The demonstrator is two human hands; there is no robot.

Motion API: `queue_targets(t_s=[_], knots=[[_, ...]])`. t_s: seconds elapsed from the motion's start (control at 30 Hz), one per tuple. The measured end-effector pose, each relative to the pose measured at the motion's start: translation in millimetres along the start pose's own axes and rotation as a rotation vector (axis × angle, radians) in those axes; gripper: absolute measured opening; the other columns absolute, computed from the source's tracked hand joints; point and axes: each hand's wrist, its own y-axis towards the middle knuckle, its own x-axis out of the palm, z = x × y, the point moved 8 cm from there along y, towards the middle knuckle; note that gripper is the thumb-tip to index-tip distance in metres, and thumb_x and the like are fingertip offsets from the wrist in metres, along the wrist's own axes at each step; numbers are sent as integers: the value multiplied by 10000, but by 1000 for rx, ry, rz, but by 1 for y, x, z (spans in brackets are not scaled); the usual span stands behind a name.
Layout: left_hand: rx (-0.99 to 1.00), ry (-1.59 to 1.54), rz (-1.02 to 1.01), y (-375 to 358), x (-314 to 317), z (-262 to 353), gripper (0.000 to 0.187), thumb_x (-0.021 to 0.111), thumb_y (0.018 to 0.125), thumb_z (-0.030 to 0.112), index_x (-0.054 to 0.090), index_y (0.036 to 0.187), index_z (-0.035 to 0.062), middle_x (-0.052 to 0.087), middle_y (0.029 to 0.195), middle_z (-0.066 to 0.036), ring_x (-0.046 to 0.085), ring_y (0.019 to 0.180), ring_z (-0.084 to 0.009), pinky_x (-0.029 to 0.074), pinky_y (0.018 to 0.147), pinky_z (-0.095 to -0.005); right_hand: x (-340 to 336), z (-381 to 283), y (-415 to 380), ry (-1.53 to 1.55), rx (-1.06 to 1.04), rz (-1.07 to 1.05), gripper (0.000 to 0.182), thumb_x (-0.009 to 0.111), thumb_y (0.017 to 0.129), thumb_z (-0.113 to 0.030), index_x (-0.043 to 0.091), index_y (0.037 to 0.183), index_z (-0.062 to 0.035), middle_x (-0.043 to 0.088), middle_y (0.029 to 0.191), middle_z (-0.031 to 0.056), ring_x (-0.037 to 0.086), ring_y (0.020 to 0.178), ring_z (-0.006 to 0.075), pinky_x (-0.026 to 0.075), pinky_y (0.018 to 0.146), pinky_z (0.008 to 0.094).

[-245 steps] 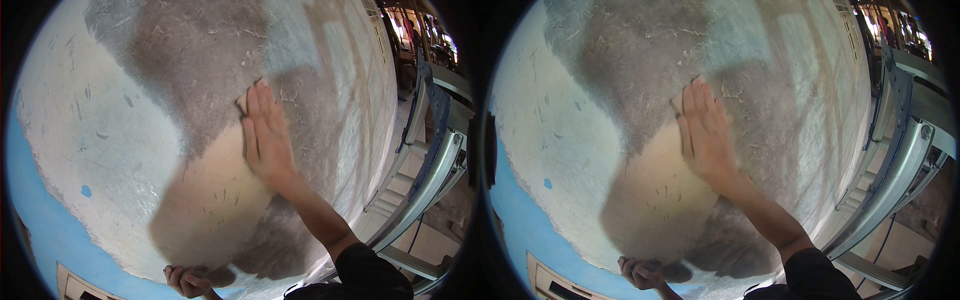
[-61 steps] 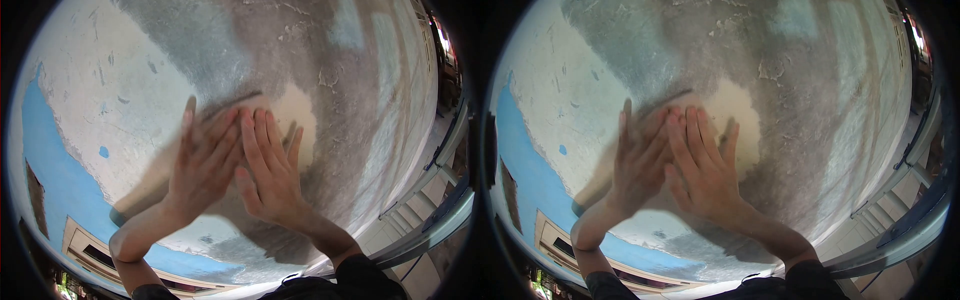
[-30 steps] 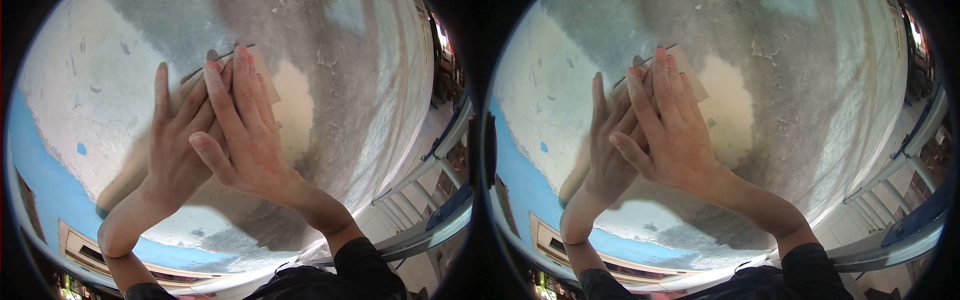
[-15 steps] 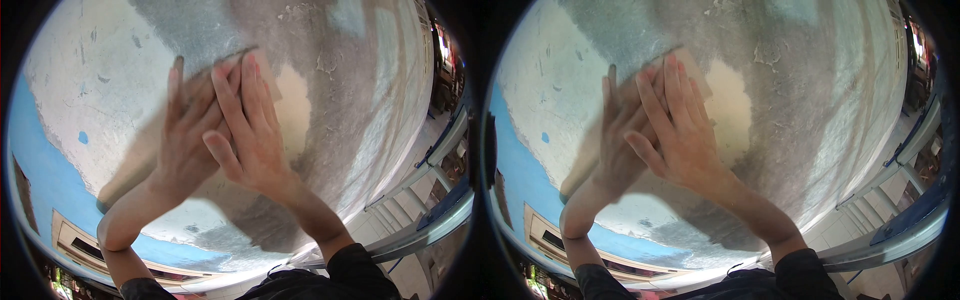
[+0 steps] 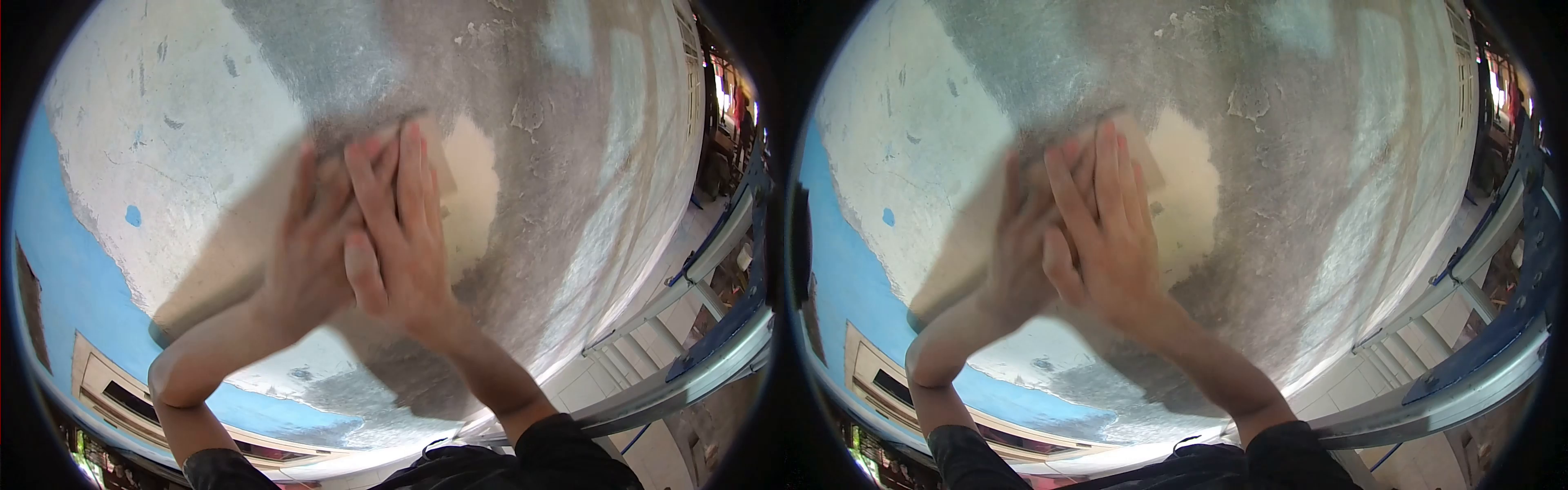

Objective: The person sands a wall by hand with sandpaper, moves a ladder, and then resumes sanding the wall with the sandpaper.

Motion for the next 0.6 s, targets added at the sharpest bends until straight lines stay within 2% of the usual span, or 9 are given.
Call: queue_targets(t_s=[0.07, 0.13, 0.17, 0.27, 0.37, 0.4, 0.5, 0.6], knots=[[30, 69, -20, -21, 14, 11, 534, 509, 908, 315, 486, 1389, 86, 426, 1485, -59, 325, 1416, -233, 56, 1150, -644, 6, -2, -28, 17, 59, -38, 574, 339, 991, -339, 341, 1476, -32, 133, 1507, 378, 172, 1398, 532, 179, 1111, 598], [55, 111, -7, -24, 17, 13, 536, 510, 906, 314, 488, 1384, 74, 431, 1480, -68, 337, 1410, -236, 58, 1151, -640, 5, -2, -26, -25, 51, -10, 586, 410, 948, -309, 353, 1472, -52, 142, 1500, 384, 201, 1377, 554, 210, 1091, 625], [62, 120, 16, -16, 10, 11, 537, 510, 895, 299, 494, 1373, 54, 447, 1466, -73, 362, 1395, -231, 67, 1156, -637, 5, -3, -22, -45, 47, 5, 597, 445, 927, -294, 360, 1470, -62, 146, 1497, 388, 216, 1366, 565, 225, 1081, 638], [46, 145, 52, 17, -11, -7, 546, 498, 892, 299, 491, 1371, 35, 463, 1454, -76, 382, 1385, -221, 76, 1163, -635, -1, 0, 15, -75, -34, 96, 603, 443, 923, -297, 360, 1476, -72, 143, 1501, 383, 202, 1379, 555, 207, 1088, 640], [4, 104, 12, 20, -9, -11, 542, 494, 916, 328, 468, 1404, 91, 419, 1490, -56, 325, 1416, -225, 49, 1148, -646, -4, -2, 28, -69, 2, 24, 582, 303, 997, -361, 354, 1469, -25, 141, 1515, 362, 145, 1413, 520, 160, 1120, 590], [-15, 80, -10, 16, -6, -10, 539, 495, 927, 340, 459, 1418, 119, 397, 1508, -46, 298, 1430, -229, 36, 1139, -652, -2, 0, 19, -43, 12, 15, 580, 310, 999, -366, 360, 1467, -28, 146, 1513, 363, 152, 1411, 521, 164, 1119, 591], [25, 112, 48, -20, 18, 14, 548, 533, 885, 282, 484, 1368, 28, 484, 1431, -66, 453, 1315, -199, 105, 1154, -642, 4, 2, -21, 14, 34, -16, 577, 327, 1002, -384, 374, 1462, -38, 160, 1509, 365, 170, 1405, 524, 175, 1115, 593], [79, 140, 65, -11, 9, 11, 529, 528, 891, 268, 490, 1362, 31, 482, 1432, -70, 453, 1316, -193, 114, 1153, -639, 4, 0, -26, -6, 25, 0, 585, 338, 1004, -408, 378, 1462, -46, 165, 1505, 370, 183, 1401, 525, 183, 1113, 593]])
